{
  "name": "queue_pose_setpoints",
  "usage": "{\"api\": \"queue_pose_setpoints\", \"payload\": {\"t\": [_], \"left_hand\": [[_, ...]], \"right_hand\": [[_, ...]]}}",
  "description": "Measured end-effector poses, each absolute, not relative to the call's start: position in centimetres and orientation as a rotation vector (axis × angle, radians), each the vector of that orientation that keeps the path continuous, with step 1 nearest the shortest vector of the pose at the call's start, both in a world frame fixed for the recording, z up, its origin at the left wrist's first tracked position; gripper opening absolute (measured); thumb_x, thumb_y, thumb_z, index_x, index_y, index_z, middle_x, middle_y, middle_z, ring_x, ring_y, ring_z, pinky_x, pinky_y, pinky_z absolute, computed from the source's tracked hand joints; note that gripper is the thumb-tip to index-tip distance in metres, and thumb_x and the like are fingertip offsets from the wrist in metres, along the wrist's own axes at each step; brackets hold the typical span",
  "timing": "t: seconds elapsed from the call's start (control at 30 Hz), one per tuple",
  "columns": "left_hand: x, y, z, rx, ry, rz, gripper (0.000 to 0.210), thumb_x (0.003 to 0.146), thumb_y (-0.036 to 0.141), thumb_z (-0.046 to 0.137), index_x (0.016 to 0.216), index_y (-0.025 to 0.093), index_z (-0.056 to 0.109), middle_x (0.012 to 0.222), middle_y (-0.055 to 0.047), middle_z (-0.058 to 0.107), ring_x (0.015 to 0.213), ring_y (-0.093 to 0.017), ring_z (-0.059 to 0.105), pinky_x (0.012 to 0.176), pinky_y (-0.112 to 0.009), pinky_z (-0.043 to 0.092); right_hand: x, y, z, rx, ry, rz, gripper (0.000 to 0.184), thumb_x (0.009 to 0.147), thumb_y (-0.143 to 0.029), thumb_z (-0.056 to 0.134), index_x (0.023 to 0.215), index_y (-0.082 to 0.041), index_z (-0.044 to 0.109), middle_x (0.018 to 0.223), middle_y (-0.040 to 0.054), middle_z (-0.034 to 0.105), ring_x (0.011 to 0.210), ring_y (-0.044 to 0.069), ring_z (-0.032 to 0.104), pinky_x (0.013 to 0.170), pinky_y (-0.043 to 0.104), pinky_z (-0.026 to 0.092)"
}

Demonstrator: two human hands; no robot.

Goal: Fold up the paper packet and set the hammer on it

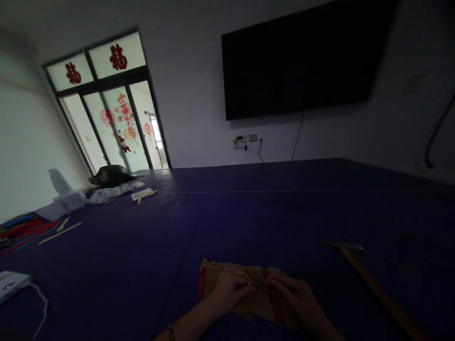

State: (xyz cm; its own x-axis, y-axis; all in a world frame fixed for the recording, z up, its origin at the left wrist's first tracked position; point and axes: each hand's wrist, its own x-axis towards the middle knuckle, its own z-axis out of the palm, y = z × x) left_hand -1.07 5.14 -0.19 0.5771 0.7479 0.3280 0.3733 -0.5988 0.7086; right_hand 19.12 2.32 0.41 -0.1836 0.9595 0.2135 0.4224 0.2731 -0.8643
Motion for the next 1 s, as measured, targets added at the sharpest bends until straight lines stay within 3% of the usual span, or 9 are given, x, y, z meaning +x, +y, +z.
{"api": "queue_pose_setpoints", "payload": {"t": [0.37,0.67,1.0], "left_hand": [[-0.8,5.1,-0.6,2.084,0.949,0.963,0.033,0.081,0.039,0.047,0.077,0.015,0.07,0.072,-0.006,0.069,0.071,-0.014,0.061,0.066,-0.023,0.044],[-0.8,5.1,0.0,2.261,0.935,0.854,0.027,0.08,0.036,0.05,0.08,0.017,0.07,0.074,-0.004,0.069,0.07,-0.013,0.061,0.064,-0.022,0.043],[-0.9,4.9,0.8,2.311,1.006,0.725,0.026,0.08,0.036,0.049,0.083,0.02,0.069,0.08,-0.002,0.067,0.073,-0.012,0.06,0.065,-0.021,0.043]], "right_hand": [[18.9,2.4,-0.1,-1.312,-1.774,0.783,0.025,0.073,-0.036,0.049,0.076,-0.027,0.072,0.081,-0.0002,0.073,0.077,0.022,0.067,0.067,0.027,0.051],[18.4,2.2,0.1,-1.279,-1.889,0.607,0.023,0.076,-0.032,0.048,0.078,-0.029,0.071,0.081,-0.0003,0.073,0.075,0.02,0.067,0.065,0.027,0.051],[17.3,2.1,0.8,-1.306,-1.849,0.667,0.019,0.073,-0.025,0.052,0.076,-0.027,0.071,0.077,-0.0002,0.073,0.073,0.021,0.067,0.064,0.029,0.05]]}}
